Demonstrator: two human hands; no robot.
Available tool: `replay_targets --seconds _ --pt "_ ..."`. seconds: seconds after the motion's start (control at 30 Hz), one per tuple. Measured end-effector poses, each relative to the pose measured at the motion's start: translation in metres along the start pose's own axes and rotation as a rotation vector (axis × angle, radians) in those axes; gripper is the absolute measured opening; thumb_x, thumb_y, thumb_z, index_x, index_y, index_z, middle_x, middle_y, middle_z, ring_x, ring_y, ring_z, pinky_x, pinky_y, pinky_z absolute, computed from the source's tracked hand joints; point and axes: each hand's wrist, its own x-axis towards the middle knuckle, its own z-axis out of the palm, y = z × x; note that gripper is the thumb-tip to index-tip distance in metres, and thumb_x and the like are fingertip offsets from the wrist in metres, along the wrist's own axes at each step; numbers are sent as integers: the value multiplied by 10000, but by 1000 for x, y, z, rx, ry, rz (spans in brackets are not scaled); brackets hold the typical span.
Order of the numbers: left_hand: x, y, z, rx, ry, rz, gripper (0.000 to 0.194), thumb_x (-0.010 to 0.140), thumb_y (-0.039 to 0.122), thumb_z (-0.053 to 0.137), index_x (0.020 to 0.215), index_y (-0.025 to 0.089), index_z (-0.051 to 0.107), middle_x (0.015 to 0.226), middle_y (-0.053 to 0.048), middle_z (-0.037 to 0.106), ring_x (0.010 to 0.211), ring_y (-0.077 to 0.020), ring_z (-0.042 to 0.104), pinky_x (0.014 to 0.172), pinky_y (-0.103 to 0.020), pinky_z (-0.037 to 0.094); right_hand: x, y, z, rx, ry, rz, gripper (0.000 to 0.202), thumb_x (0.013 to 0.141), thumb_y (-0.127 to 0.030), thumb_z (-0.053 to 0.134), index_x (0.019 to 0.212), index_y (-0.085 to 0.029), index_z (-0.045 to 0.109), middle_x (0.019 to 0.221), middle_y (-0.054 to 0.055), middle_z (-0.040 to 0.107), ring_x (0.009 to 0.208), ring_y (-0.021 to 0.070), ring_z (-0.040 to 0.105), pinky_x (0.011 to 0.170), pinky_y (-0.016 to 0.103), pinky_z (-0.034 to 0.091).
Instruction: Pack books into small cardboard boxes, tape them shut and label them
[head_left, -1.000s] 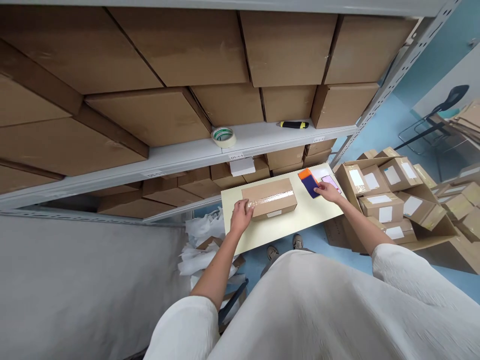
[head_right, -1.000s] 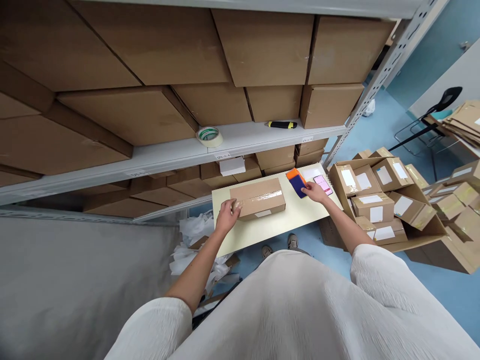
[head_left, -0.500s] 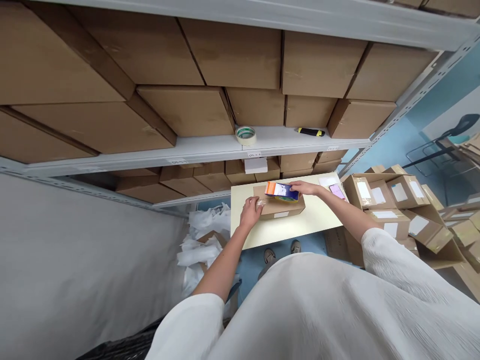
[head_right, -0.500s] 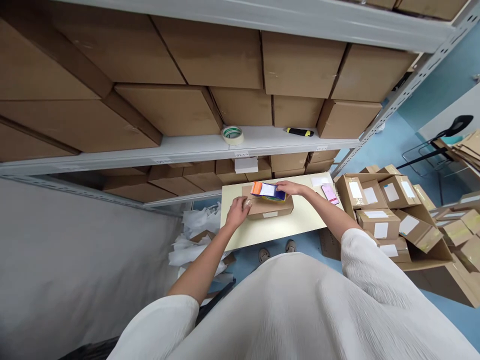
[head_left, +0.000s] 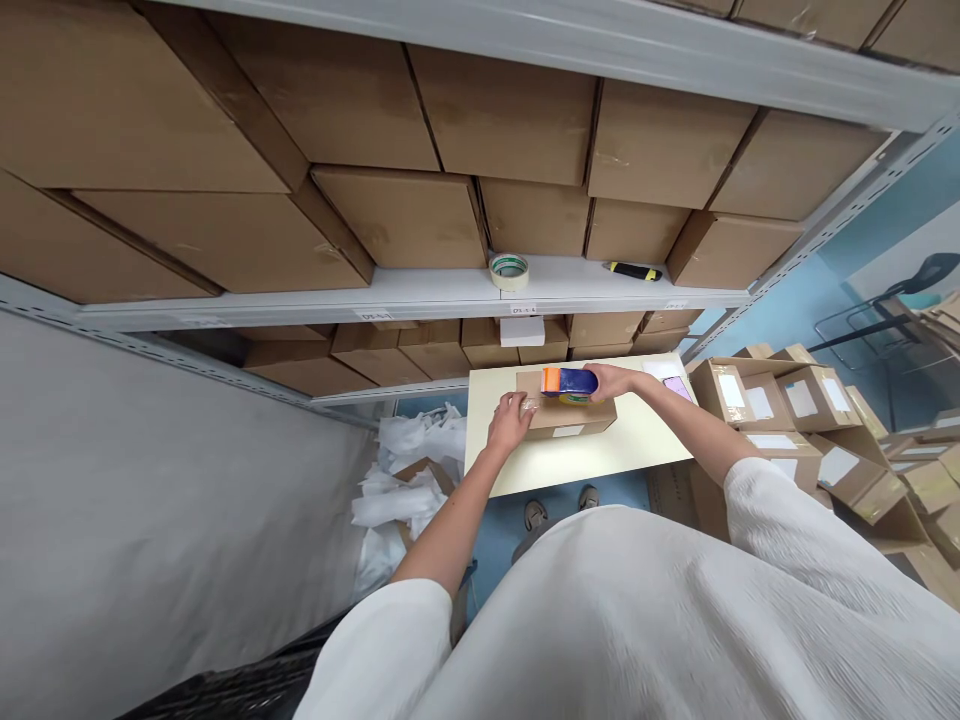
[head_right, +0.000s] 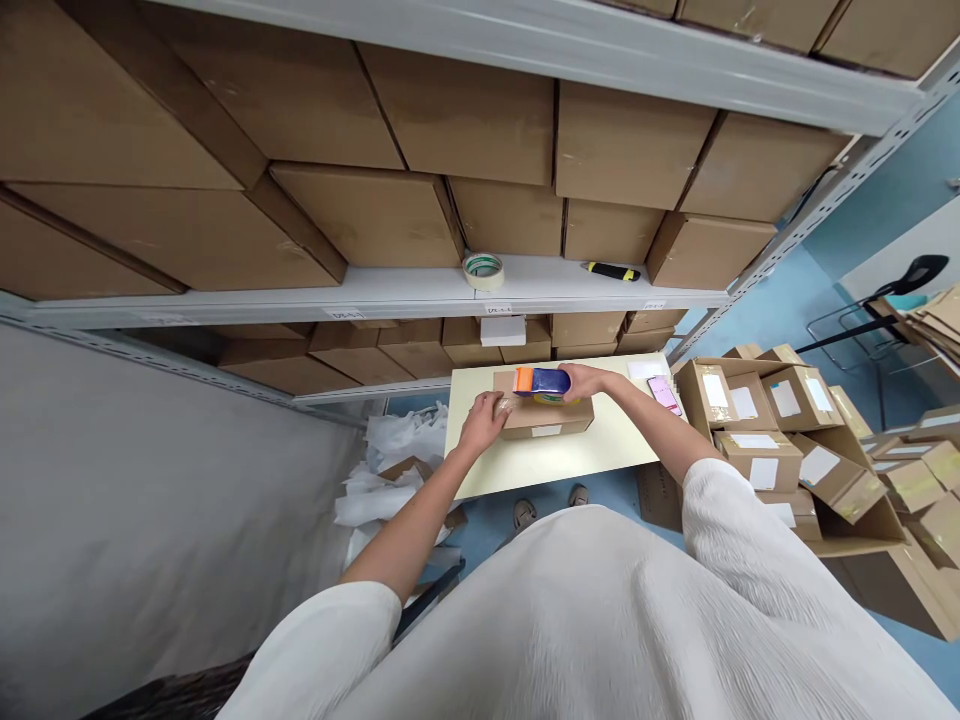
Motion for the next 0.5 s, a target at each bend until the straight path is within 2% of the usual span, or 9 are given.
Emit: replay_targets --seconds 0.17,0.33,0.43,0.5 --pt "2 0 -3 22 -20 15 469 999 424 591 1443 274 619 1511 -163 558 1297 -380 633 1087 -540 534 -1 5 1 -139 94 16 471 581 -247 832 979 -226 581 1095 67 682 942 247 670 718 290 545" --pt "9 11 -14 67 21 -8 369 930 331 660 1290 266 707 1555 -167 553 1379 -447 554 1136 -634 464 -3 2 2 -128 77 42 492 591 -214 813 1019 -229 571 1082 57 703 891 232 671 676 281 522" --pt "16 27 -19 -91 97 -3 302 952 296 614 1232 256 719 1494 -151 617 1367 -404 587 1154 -610 470 -2 0 3 -132 77 40 491 592 -215 814 1017 -230 568 1065 52 710 869 225 668 656 277 512" --pt "23 40 -20 -310 90 -48 301 985 295 567 1253 242 694 1355 -138 706 1227 -325 689 1111 -539 529 -2 -1 3 -131 79 40 487 593 -224 822 1008 -231 567 1048 49 712 853 222 667 650 277 510"
